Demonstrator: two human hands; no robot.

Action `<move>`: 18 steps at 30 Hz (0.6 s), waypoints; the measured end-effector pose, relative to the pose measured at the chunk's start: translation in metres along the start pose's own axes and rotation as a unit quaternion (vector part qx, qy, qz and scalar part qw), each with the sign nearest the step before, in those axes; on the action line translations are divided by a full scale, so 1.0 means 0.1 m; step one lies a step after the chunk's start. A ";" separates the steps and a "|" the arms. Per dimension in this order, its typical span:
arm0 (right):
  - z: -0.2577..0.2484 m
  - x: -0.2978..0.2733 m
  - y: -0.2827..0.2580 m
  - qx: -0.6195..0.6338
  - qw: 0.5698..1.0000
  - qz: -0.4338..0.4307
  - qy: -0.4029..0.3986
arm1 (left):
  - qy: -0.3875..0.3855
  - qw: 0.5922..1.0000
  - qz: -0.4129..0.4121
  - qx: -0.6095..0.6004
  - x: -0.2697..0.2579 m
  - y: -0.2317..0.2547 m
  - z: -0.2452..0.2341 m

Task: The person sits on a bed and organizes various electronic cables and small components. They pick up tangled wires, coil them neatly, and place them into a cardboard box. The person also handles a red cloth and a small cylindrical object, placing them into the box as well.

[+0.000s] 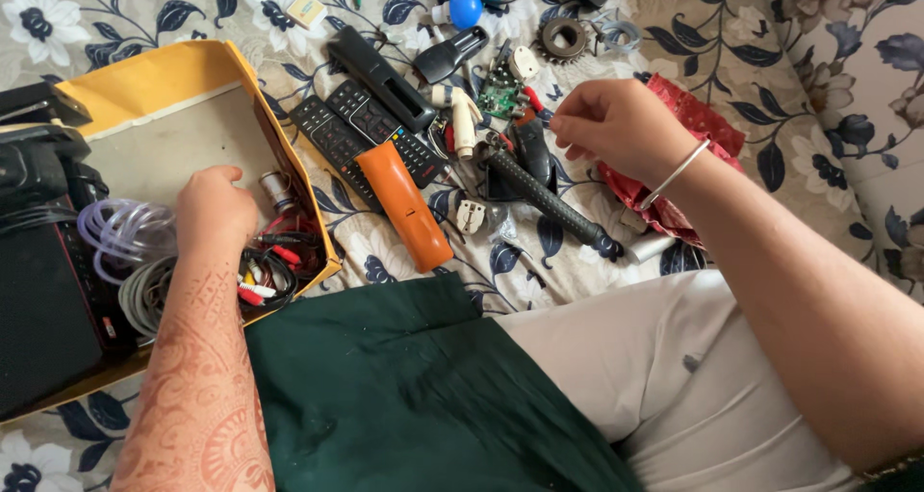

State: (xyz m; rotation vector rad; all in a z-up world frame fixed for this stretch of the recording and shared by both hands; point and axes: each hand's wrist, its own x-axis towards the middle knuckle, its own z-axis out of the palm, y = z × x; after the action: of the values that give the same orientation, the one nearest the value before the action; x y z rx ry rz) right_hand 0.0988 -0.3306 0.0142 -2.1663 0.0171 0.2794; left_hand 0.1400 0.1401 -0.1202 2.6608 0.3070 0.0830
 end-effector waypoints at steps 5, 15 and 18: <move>-0.22 0.04 0.09 -0.097 0.992 0.054 -0.066 | -0.015 1.000 0.020 -0.002 0.08 -0.10 0.06; -0.53 0.13 0.58 -0.082 0.988 0.071 -0.108 | 0.026 0.986 0.084 -0.139 -0.48 0.61 -0.69; -0.49 0.14 0.61 -0.109 0.980 0.086 -0.141 | -0.027 0.980 0.079 -0.183 -0.88 1.06 -0.93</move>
State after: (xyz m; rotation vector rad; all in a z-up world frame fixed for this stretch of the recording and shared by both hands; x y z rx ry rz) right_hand 0.1146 -0.4039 -0.0110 -2.3258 0.0128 0.7149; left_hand 0.0659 0.0681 0.0099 2.3118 0.0529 0.1061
